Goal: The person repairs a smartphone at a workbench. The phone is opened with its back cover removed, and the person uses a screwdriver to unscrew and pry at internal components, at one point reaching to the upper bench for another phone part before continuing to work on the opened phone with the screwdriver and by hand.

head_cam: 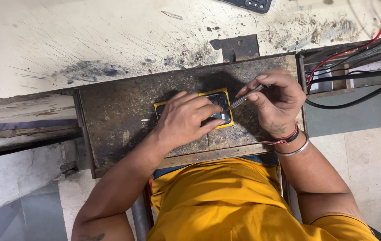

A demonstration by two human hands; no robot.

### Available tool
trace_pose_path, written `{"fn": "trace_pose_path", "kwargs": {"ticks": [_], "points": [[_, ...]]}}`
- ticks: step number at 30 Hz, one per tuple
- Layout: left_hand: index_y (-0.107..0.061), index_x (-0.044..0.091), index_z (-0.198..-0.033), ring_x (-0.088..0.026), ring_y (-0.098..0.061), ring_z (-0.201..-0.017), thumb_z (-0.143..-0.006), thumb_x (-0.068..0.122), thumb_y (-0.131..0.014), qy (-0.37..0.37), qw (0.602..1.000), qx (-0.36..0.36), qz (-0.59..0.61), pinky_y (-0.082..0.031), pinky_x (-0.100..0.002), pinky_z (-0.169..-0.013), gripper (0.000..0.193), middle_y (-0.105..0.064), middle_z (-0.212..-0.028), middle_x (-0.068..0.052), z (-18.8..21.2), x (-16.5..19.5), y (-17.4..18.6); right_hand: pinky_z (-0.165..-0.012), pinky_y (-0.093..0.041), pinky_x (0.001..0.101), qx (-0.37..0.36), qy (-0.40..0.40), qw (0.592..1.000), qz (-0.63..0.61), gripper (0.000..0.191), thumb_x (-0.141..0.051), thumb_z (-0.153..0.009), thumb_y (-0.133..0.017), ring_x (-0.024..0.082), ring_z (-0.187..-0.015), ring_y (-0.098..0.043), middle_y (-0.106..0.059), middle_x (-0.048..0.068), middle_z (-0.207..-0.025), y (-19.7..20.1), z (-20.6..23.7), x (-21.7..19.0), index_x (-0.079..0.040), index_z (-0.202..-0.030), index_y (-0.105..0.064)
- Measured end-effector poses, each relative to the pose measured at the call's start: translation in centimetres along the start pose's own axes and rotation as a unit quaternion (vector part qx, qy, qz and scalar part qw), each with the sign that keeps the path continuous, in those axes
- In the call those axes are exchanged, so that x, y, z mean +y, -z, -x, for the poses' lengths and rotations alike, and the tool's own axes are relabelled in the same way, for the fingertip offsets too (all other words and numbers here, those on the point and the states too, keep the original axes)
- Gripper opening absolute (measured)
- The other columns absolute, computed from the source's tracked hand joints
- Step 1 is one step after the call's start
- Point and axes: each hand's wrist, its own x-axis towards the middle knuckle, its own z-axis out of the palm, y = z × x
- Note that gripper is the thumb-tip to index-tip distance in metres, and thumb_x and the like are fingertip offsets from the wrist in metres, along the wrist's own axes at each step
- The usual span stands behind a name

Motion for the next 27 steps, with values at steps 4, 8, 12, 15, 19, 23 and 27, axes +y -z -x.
{"fn": "trace_pose_path", "kwargs": {"ticks": [4, 8, 12, 15, 19, 23, 27], "points": [[-0.079, 0.015, -0.092, -0.017, -0.069, -0.083, -0.087, 0.027, -0.082, -0.010, 1.000, 0.024, -0.006, -0.051, -0.035, -0.076, 0.013, -0.073, -0.088, 0.002, 0.2, 0.3, -0.1, -0.083, -0.067, 0.0363, -0.007, 0.006, 1.000, 0.009, 0.026, -0.004, -0.102, -0.075, 0.016, -0.094, -0.070, -0.063, 0.009, -0.108, -0.2, 0.3, 0.0, -0.003, -0.123, -0.060], [-0.080, 0.014, -0.094, -0.017, -0.069, -0.080, -0.088, 0.022, -0.080, -0.019, 0.998, 0.062, -0.015, -0.050, -0.035, -0.072, 0.011, -0.073, -0.085, 0.001, 0.3, 0.4, 0.5, -0.085, -0.066, 0.0377, 0.035, 0.007, 0.999, -0.009, 0.026, -0.002, -0.102, -0.075, 0.016, -0.097, -0.068, -0.061, 0.009, -0.110, -0.1, 0.4, 0.1, -0.003, -0.124, -0.060], [-0.079, 0.013, -0.104, -0.014, -0.069, -0.076, -0.102, 0.021, -0.077, -0.082, 0.983, 0.146, -0.082, -0.050, -0.029, -0.065, 0.009, -0.074, -0.090, -0.004, -1.8, 0.0, 1.4, -0.087, -0.065, 0.0385, 0.082, 0.013, 0.996, -0.010, 0.028, 0.001, -0.103, -0.073, 0.016, -0.095, -0.067, -0.061, 0.009, -0.109, 0.4, 0.0, 0.3, -0.003, -0.127, -0.059], [-0.080, 0.013, -0.104, -0.015, -0.065, -0.065, -0.102, 0.018, -0.069, -0.046, 0.982, 0.141, -0.117, -0.047, -0.032, -0.058, 0.012, -0.075, -0.086, -0.004, -4.5, -0.8, 3.4, -0.088, -0.065, 0.0387, 0.078, 0.003, 0.997, -0.009, 0.027, 0.002, -0.103, -0.073, 0.017, -0.097, -0.067, -0.062, 0.010, -0.108, 0.5, -0.2, 0.3, -0.001, -0.126, -0.059], [-0.083, 0.014, -0.107, -0.018, -0.065, -0.077, -0.098, 0.009, -0.066, -0.010, 0.967, 0.098, -0.234, -0.050, -0.037, -0.068, 0.019, -0.072, -0.086, -0.004, -12.1, -3.7, 5.6, -0.084, -0.064, 0.0357, 0.051, 0.028, 0.997, 0.056, 0.025, 0.003, -0.100, -0.073, 0.020, -0.093, -0.071, -0.064, 0.012, -0.111, 0.3, -0.5, 0.0, 0.000, -0.122, -0.060], [-0.082, 0.015, -0.110, -0.022, -0.064, -0.092, -0.093, 0.007, -0.069, 0.022, 0.970, 0.100, -0.222, -0.050, -0.042, -0.083, 0.023, -0.070, -0.092, -0.004, -16.6, -5.9, 5.6, -0.083, -0.063, 0.0336, 0.051, 0.032, 0.995, 0.080, 0.025, 0.004, -0.100, -0.072, 0.021, -0.092, -0.072, -0.064, 0.012, -0.109, 0.5, -0.9, -0.6, 0.001, -0.121, -0.060], [-0.079, 0.017, -0.122, -0.022, -0.063, -0.097, -0.091, -0.003, -0.064, 0.027, 0.971, 0.095, -0.217, -0.049, -0.041, -0.089, 0.040, -0.069, -0.099, -0.004, -17.0, -6.5, 5.1, -0.082, -0.063, 0.0330, 0.051, 0.028, 0.995, 0.083, 0.025, 0.005, -0.099, -0.072, 0.022, -0.097, -0.073, -0.064, 0.012, -0.109, 0.7, -1.0, -0.9, 0.001, -0.120, -0.060]]}}
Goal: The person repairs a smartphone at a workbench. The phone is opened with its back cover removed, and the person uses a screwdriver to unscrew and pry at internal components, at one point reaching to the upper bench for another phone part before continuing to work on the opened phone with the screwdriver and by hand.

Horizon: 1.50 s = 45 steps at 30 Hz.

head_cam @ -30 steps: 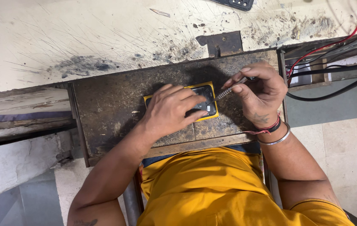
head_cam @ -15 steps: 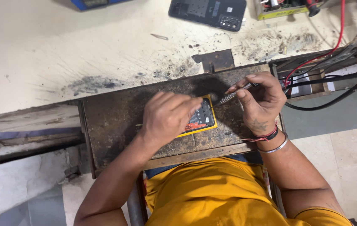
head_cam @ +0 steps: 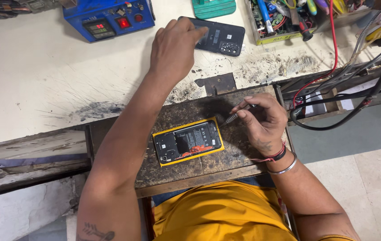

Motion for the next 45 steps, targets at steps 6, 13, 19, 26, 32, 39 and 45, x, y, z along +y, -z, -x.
{"fn": "trace_pose_path", "kwargs": {"ticks": [6, 13, 19, 26, 32, 39, 45], "points": [[-0.069, 0.014, -0.137, -0.022, -0.065, -0.102, -0.102, 0.014, -0.072, -0.002, 0.995, 0.045, 0.085, -0.051, -0.039, -0.092, 0.036, -0.068, -0.112, -0.005, 6.3, 1.2, 4.2, -0.085, -0.064, 0.0343, -0.002, -0.003, 0.999, -0.032, 0.026, 0.006, -0.098, -0.072, 0.022, -0.098, -0.072, -0.064, 0.013, -0.111, 0.0, 0.3, 0.4, 0.001, -0.121, -0.060], [-0.062, 0.016, -0.138, -0.029, -0.060, -0.117, -0.072, 0.040, -0.089, 0.057, 0.971, -0.169, 0.160, -0.045, -0.046, -0.102, 0.075, -0.069, -0.125, -0.009, 19.2, 2.9, 8.9, -0.081, -0.056, 0.0237, -0.001, -0.054, 0.998, 0.042, 0.032, 0.001, -0.095, -0.085, 0.013, -0.090, -0.068, -0.069, 0.007, -0.103, 1.2, 0.6, 1.1, -0.001, -0.112, -0.058], [-0.051, 0.011, -0.147, -0.032, -0.051, -0.136, -0.061, 0.041, -0.092, 0.105, 0.970, -0.151, 0.160, -0.035, -0.048, -0.117, 0.100, -0.061, -0.142, -0.014, 23.4, 1.6, 8.2, -0.076, -0.053, 0.0205, -0.008, -0.042, 0.983, 0.181, 0.030, -0.003, -0.100, -0.089, 0.008, -0.087, -0.066, -0.069, 0.005, -0.099, 1.5, 0.0, 0.5, -0.001, -0.109, -0.061], [-0.053, 0.013, -0.147, -0.032, -0.049, -0.135, -0.063, 0.043, -0.093, 0.113, 0.972, -0.121, 0.165, -0.034, -0.049, -0.117, 0.098, -0.060, -0.140, -0.013, 24.9, 1.0, 5.8, -0.069, -0.053, 0.0307, -0.234, -0.015, 0.824, 0.515, 0.018, -0.008, -0.098, -0.087, 0.022, -0.080, -0.068, -0.069, 0.007, -0.094, 2.8, -2.8, -5.4, -0.012, -0.110, -0.075], [-0.054, 0.012, -0.145, -0.031, -0.049, -0.134, -0.063, 0.051, -0.092, 0.107, 0.974, -0.131, 0.153, -0.030, -0.051, -0.118, 0.098, -0.061, -0.138, -0.014, 24.3, 1.4, 4.7, -0.066, -0.054, 0.0404, -0.378, 0.034, 0.688, 0.619, 0.037, 0.001, -0.085, -0.067, 0.031, -0.077, -0.068, -0.068, 0.008, -0.083, 1.0, -4.6, -7.2, -0.016, -0.116, -0.080], [-0.049, 0.011, -0.150, -0.031, -0.051, -0.132, -0.061, 0.053, -0.092, 0.079, 0.973, -0.171, 0.137, -0.029, -0.052, -0.117, 0.108, -0.061, -0.139, -0.014, 22.6, 1.2, 4.3, -0.079, -0.055, 0.0373, -0.317, 0.011, 0.788, 0.528, 0.026, -0.009, -0.095, -0.075, 0.024, -0.091, -0.068, -0.071, 0.004, -0.101, -1.1, -3.5, -9.5, -0.019, -0.120, -0.078], [-0.050, 0.016, -0.148, -0.030, -0.052, -0.129, -0.049, 0.056, -0.095, 0.035, 0.970, -0.175, 0.166, -0.030, -0.053, -0.115, 0.115, -0.063, -0.136, -0.011, 21.3, -0.1, 3.8, -0.071, -0.054, 0.0386, -0.379, 0.053, 0.787, 0.485, 0.020, -0.013, -0.084, -0.081, 0.025, -0.082, -0.066, -0.071, 0.003, -0.092, -4.7, -3.2, -9.1, -0.015, -0.104, -0.079]]}}
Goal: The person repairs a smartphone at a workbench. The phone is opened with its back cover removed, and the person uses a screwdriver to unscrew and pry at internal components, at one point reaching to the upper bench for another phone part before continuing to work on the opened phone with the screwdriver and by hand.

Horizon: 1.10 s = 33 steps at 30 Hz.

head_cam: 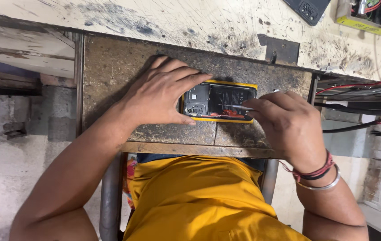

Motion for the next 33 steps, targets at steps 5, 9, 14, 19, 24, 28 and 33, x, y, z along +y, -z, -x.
{"fn": "trace_pose_path", "kwargs": {"ticks": [5, 9, 14, 19, 24, 28, 33], "points": [[-0.048, 0.020, -0.151, -0.030, -0.054, -0.128, -0.051, 0.054, -0.096, 0.005, 1.000, 0.008, 0.027, -0.032, -0.051, -0.116, 0.116, -0.065, -0.134, -0.010, 0.6, -0.7, -0.8, -0.068, -0.054, 0.0374, -0.020, 0.031, 0.999, 0.031, 0.026, -0.008, -0.079, -0.079, 0.023, -0.077, -0.064, -0.072, 0.001, -0.090, -0.5, -1.8, -1.1, -0.016, -0.104, -0.080], [-0.047, 0.021, -0.151, -0.031, -0.055, -0.128, -0.050, 0.054, -0.097, 0.005, 0.999, 0.013, 0.029, -0.031, -0.052, -0.117, 0.117, -0.066, -0.131, -0.011, 0.7, -1.2, -1.2, -0.064, -0.052, 0.0370, -0.019, 0.037, 0.997, 0.061, 0.027, -0.010, -0.078, -0.081, 0.022, -0.073, -0.061, -0.070, 0.000, -0.086, -0.6, -2.4, -1.7, -0.018, -0.104, -0.081], [-0.048, 0.022, -0.150, -0.031, -0.054, -0.127, -0.047, 0.055, -0.098, 0.001, 0.999, 0.019, 0.026, -0.029, -0.054, -0.115, 0.119, -0.065, -0.131, -0.012, 0.4, -1.2, -1.4, -0.062, -0.051, 0.0363, -0.025, 0.052, 0.994, 0.088, 0.025, -0.011, -0.080, -0.081, 0.021, -0.073, -0.060, -0.068, -0.001, -0.084, -0.7, -2.8, -1.9, -0.018, -0.103, -0.081], [-0.050, 0.021, -0.149, -0.030, -0.054, -0.129, -0.051, 0.050, -0.097, -0.001, 0.998, 0.025, 0.055, -0.032, -0.052, -0.116, 0.112, -0.065, -0.131, -0.009, 0.9, -1.1, -0.9, -0.062, -0.051, 0.0372, -0.033, 0.055, 0.994, 0.089, 0.025, -0.011, -0.079, -0.080, 0.022, -0.073, -0.061, -0.066, 0.000, -0.082, -0.9, -3.1, -2.0, -0.018, -0.103, -0.081], [-0.051, 0.020, -0.148, -0.030, -0.055, -0.126, -0.049, 0.050, -0.098, -0.011, 0.998, 0.039, 0.053, -0.032, -0.053, -0.115, 0.113, -0.066, -0.129, -0.009, 0.7, -1.1, -1.1, -0.062, -0.052, 0.0373, -0.042, 0.069, 0.988, 0.129, 0.028, -0.007, -0.078, -0.074, 0.022, -0.074, -0.061, -0.065, 0.000, -0.082, -0.4, -3.5, -2.8, -0.017, -0.104, -0.080], [-0.053, 0.017, -0.146, -0.030, -0.055, -0.125, -0.048, 0.050, -0.098, -0.012, 0.998, 0.042, 0.047, -0.033, -0.052, -0.115, 0.113, -0.066, -0.126, -0.010, 0.7, -1.2, -1.3, -0.066, -0.052, 0.0351, -0.080, 0.092, 0.980, 0.157, 0.026, -0.011, -0.082, -0.072, 0.021, -0.079, -0.059, -0.062, 0.002, -0.086, 0.2, -4.2, -4.0, -0.014, -0.107, -0.077], [-0.055, 0.016, -0.144, -0.029, -0.056, -0.126, -0.047, 0.049, -0.098, -0.012, 0.998, 0.042, 0.052, -0.034, -0.051, -0.115, 0.111, -0.067, -0.127, -0.008, 0.8, -1.2, -1.1, -0.074, -0.053, 0.0337, -0.136, 0.146, 0.965, 0.168, 0.028, -0.012, -0.075, -0.069, 0.023, -0.087, -0.057, -0.058, 0.005, -0.090, 0.6, -5.1, -4.4, -0.013, -0.103, -0.074]]}}
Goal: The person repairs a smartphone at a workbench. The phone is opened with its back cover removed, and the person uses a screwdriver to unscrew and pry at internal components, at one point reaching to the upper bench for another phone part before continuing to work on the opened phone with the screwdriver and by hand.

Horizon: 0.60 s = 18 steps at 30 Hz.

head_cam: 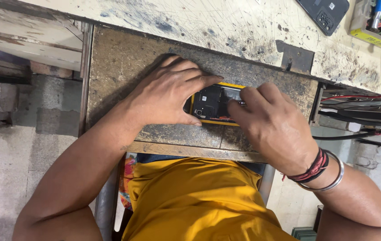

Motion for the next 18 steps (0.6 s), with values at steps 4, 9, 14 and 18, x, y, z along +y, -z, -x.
{"fn": "trace_pose_path", "kwargs": {"ticks": [4, 9, 14, 18], "points": [[-0.056, 0.014, -0.142, -0.031, -0.055, -0.125, -0.050, 0.050, -0.098, -0.006, 1.000, 0.015, -0.007, -0.033, -0.052, -0.114, 0.107, -0.066, -0.129, -0.011, -0.1, 0.2, 0.1, -0.073, -0.053, 0.0354, 0.067, -0.071, 0.995, -0.035, 0.025, -0.007, -0.082, -0.073, 0.024, -0.086, -0.060, -0.066, 0.003, -0.094, -1.1, 1.8, 1.2, -0.013, -0.106, -0.076], [-0.057, 0.015, -0.142, -0.030, -0.055, -0.127, -0.053, 0.044, -0.097, 0.012, 1.000, -0.011, -0.003, -0.033, -0.052, -0.115, 0.101, -0.065, -0.132, -0.011, 0.0, 0.5, 0.3, -0.072, -0.051, 0.0403, 0.168, -0.287, 0.939, -0.086, 0.013, -0.017, -0.093, -0.084, 0.030, -0.082, -0.065, -0.070, 0.007, -0.091, -6.3, 5.7, 2.7, -0.013, -0.103, -0.077], [-0.061, 0.014, -0.137, -0.029, -0.055, -0.128, -0.055, 0.042, -0.096, 0.013, 1.000, -0.015, -0.019, -0.030, -0.055, -0.116, 0.094, -0.066, -0.133, -0.010, 0.2, 0.9, 1.5, -0.076, -0.053, 0.0412, 0.203, -0.356, 0.907, -0.094, 0.016, -0.016, -0.095, -0.083, 0.030, -0.087, -0.068, -0.071, 0.007, -0.094, -11.1, 8.4, 3.8, -0.010, -0.106, -0.074], [-0.064, 0.013, -0.133, -0.027, -0.055, -0.128, -0.055, 0.038, -0.096, 0.037, 0.999, -0.036, -0.017, -0.030, -0.052, -0.117, 0.088, -0.068, -0.131, -0.007, 0.4, 0.8, 2.7, -0.079, -0.052, 0.0429, 0.157, -0.344, 0.922, -0.081, 0.020, -0.016, -0.091, -0.086, 0.031, -0.091, -0.066, -0.070, 0.010, -0.096, -11.2, 8.7, 4.5, -0.010, -0.108, -0.076]]}}
